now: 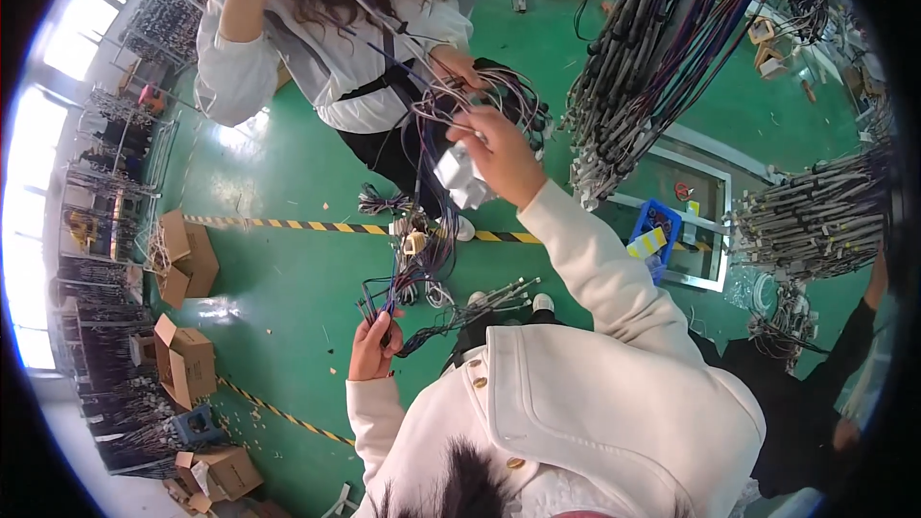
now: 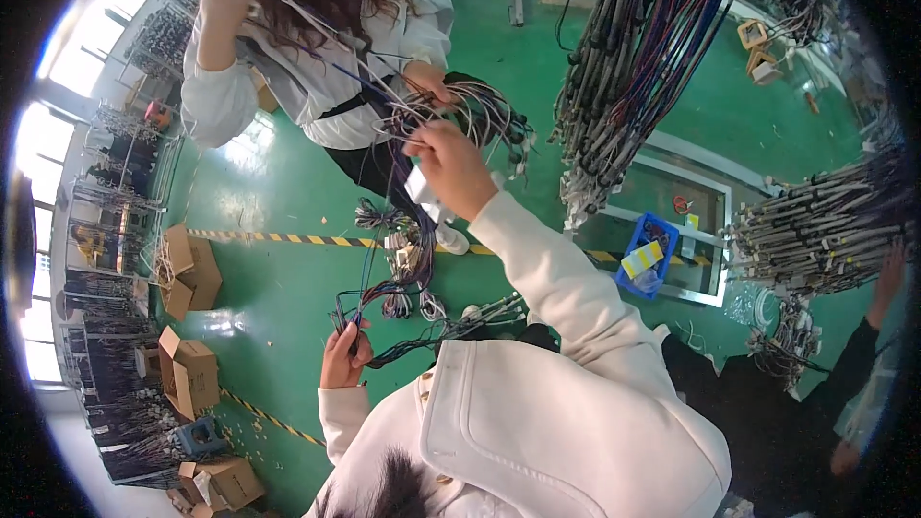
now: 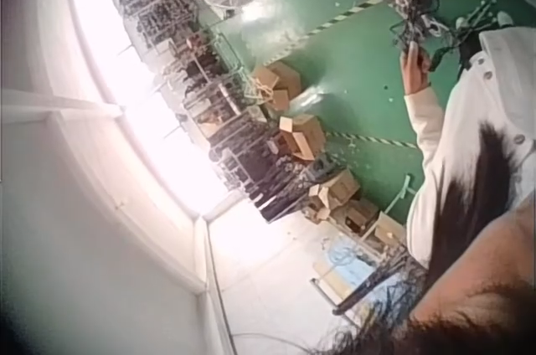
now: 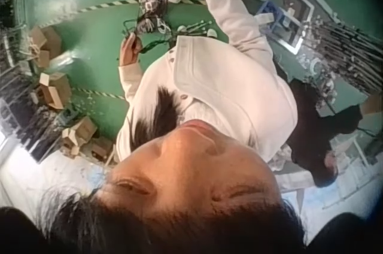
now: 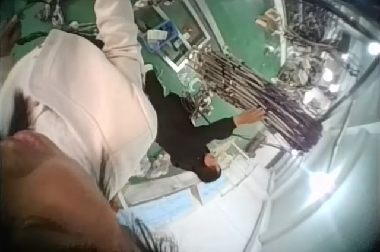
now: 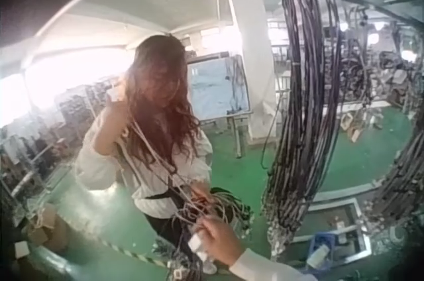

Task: Bundling and organizing electrical wire harnesses in a factory environment.

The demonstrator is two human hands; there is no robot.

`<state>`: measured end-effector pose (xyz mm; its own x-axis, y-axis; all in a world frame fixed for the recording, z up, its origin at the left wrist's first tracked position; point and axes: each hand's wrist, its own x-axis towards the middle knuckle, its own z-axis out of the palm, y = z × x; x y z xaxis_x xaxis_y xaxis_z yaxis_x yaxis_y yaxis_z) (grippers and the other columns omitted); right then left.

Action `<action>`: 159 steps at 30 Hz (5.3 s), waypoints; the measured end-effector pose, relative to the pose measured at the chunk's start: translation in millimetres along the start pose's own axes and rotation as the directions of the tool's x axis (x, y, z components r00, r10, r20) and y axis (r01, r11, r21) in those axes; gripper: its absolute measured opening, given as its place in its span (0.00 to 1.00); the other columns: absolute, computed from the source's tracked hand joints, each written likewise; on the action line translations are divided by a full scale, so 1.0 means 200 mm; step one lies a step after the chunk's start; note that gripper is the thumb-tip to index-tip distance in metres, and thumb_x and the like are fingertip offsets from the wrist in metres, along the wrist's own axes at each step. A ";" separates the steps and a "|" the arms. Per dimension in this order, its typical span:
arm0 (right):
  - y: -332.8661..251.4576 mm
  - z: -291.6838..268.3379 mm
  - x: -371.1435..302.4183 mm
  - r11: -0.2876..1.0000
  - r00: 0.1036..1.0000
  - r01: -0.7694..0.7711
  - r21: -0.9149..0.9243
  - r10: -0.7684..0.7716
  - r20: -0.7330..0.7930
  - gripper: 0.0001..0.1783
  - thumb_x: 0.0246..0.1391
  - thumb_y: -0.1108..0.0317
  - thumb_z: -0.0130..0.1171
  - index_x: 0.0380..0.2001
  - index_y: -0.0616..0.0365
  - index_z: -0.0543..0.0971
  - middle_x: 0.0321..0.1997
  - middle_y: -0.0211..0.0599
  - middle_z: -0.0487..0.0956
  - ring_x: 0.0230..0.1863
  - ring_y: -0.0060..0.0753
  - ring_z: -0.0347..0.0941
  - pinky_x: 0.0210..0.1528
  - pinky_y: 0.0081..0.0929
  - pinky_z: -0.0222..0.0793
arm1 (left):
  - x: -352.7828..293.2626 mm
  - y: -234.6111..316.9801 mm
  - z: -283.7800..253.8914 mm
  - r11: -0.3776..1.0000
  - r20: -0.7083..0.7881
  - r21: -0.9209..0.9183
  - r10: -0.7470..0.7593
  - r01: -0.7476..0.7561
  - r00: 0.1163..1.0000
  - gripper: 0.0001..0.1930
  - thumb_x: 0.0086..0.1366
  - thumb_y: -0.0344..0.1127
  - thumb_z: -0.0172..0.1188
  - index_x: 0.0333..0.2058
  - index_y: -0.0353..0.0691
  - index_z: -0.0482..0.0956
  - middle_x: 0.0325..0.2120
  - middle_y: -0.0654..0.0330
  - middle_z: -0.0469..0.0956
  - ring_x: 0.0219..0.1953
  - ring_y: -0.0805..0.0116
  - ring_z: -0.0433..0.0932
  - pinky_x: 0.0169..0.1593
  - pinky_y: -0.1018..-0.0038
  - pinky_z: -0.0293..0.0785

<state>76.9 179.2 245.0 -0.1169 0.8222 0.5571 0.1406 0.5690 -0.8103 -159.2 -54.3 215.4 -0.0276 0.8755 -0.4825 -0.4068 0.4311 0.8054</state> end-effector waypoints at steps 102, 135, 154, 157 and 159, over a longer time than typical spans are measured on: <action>0.51 -0.01 -0.84 0.457 0.556 -0.830 0.319 0.716 0.421 0.06 0.48 0.73 0.51 0.30 0.61 0.75 0.25 0.32 0.76 0.18 0.18 0.67 0.19 0.17 0.64 | -0.04 -0.05 -0.01 0.999 0.001 0.006 -0.037 0.037 0.999 0.17 0.67 0.44 0.40 0.34 0.36 0.70 0.07 0.72 0.53 0.09 0.82 0.48 0.15 0.82 0.46; 0.51 0.00 -0.86 0.445 0.530 -0.848 0.287 0.720 0.449 0.08 0.47 0.72 0.51 0.32 0.59 0.75 0.24 0.31 0.76 0.17 0.17 0.66 0.19 0.17 0.64 | -0.02 -0.07 0.00 0.999 0.005 0.025 -0.045 0.045 0.999 0.16 0.67 0.43 0.40 0.34 0.36 0.70 0.06 0.71 0.53 0.09 0.81 0.49 0.15 0.81 0.46; 0.51 -0.01 -0.85 0.419 0.520 -0.854 0.308 0.715 0.468 0.06 0.47 0.72 0.52 0.31 0.59 0.75 0.24 0.31 0.76 0.17 0.17 0.66 0.19 0.16 0.63 | 0.01 -0.06 0.01 0.999 0.010 0.028 -0.036 0.036 0.999 0.16 0.67 0.43 0.40 0.34 0.36 0.70 0.06 0.71 0.55 0.09 0.82 0.50 0.15 0.81 0.45; 0.50 -0.01 -0.85 0.419 0.520 -0.854 0.309 0.720 0.460 0.07 0.48 0.72 0.51 0.31 0.59 0.75 0.24 0.31 0.76 0.18 0.17 0.67 0.19 0.16 0.63 | 0.00 -0.05 0.02 0.999 -0.016 0.034 -0.033 0.033 0.999 0.16 0.66 0.43 0.41 0.34 0.36 0.70 0.06 0.71 0.55 0.09 0.82 0.50 0.15 0.81 0.45; 0.51 -0.02 -0.85 0.420 0.523 -0.852 0.314 0.720 0.457 0.07 0.48 0.72 0.51 0.31 0.60 0.75 0.24 0.31 0.76 0.18 0.17 0.67 0.19 0.16 0.63 | 0.00 -0.04 0.03 0.993 -0.019 0.103 -0.047 0.049 0.999 0.16 0.66 0.43 0.41 0.34 0.35 0.71 0.06 0.70 0.55 0.09 0.81 0.50 0.15 0.81 0.46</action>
<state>114.4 97.2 68.3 -0.4089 0.8320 -0.3749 -0.1498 -0.4664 -0.8718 -149.7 -56.9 211.6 -0.0259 0.8499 -0.5262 -0.3115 0.4934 0.8121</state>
